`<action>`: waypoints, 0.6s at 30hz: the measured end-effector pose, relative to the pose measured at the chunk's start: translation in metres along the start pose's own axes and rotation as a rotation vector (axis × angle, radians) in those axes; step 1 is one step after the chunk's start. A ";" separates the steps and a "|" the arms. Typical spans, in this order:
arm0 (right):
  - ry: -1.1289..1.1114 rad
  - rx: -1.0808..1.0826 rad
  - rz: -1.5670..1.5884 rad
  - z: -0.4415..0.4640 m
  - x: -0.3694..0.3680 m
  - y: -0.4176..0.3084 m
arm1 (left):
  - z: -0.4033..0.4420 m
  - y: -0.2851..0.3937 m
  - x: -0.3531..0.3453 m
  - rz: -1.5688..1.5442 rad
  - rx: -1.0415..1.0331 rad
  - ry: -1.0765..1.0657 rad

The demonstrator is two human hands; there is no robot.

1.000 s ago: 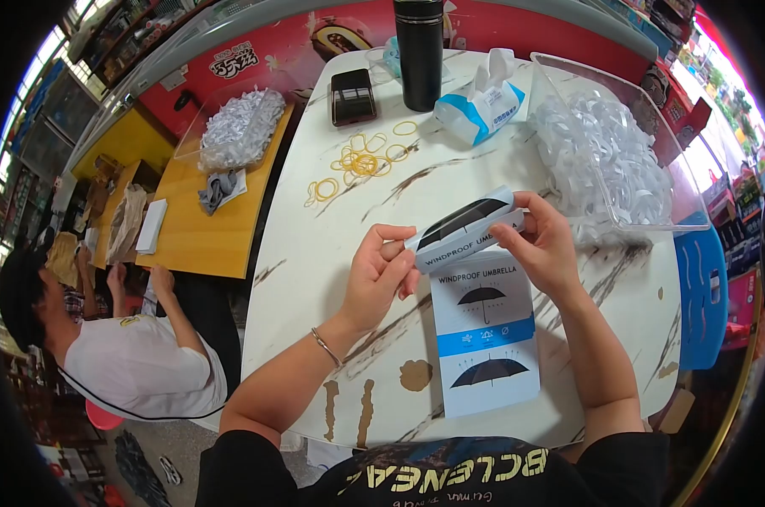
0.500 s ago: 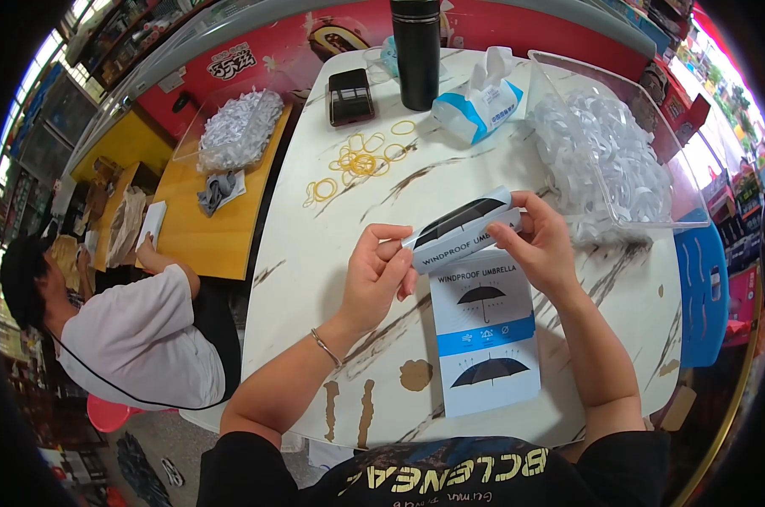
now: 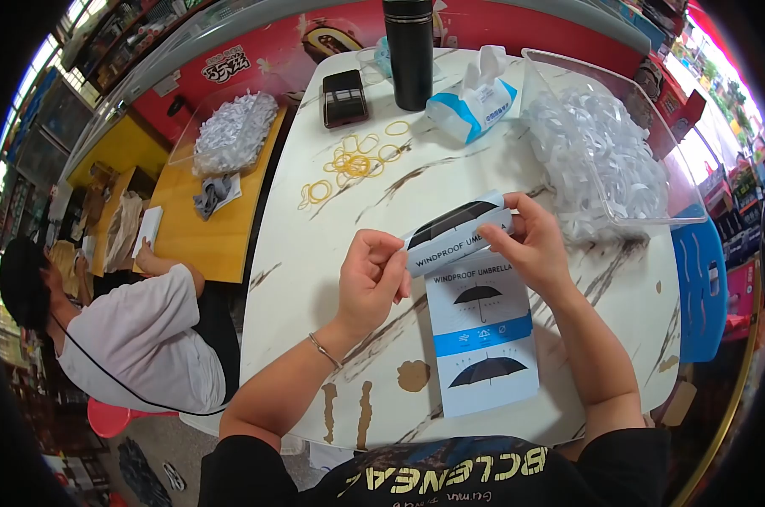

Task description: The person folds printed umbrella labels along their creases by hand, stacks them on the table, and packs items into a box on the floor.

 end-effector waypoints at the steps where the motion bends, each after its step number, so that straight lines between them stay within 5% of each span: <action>1: -0.002 -0.006 0.000 0.000 0.000 0.000 | 0.000 0.000 0.000 0.004 -0.004 -0.003; 18: -0.003 -0.059 0.036 -0.001 -0.003 0.004 | -0.002 0.003 -0.001 0.042 -0.059 -0.015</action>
Point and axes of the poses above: each hand's wrist, its own z-axis towards the middle knuckle, its own x-axis out of the back of the hand, y = z × x, the point moved 8 cm from there along z, towards the middle knuckle, and after that the axes turned 2 degrees about x, right-handed, at the moved point
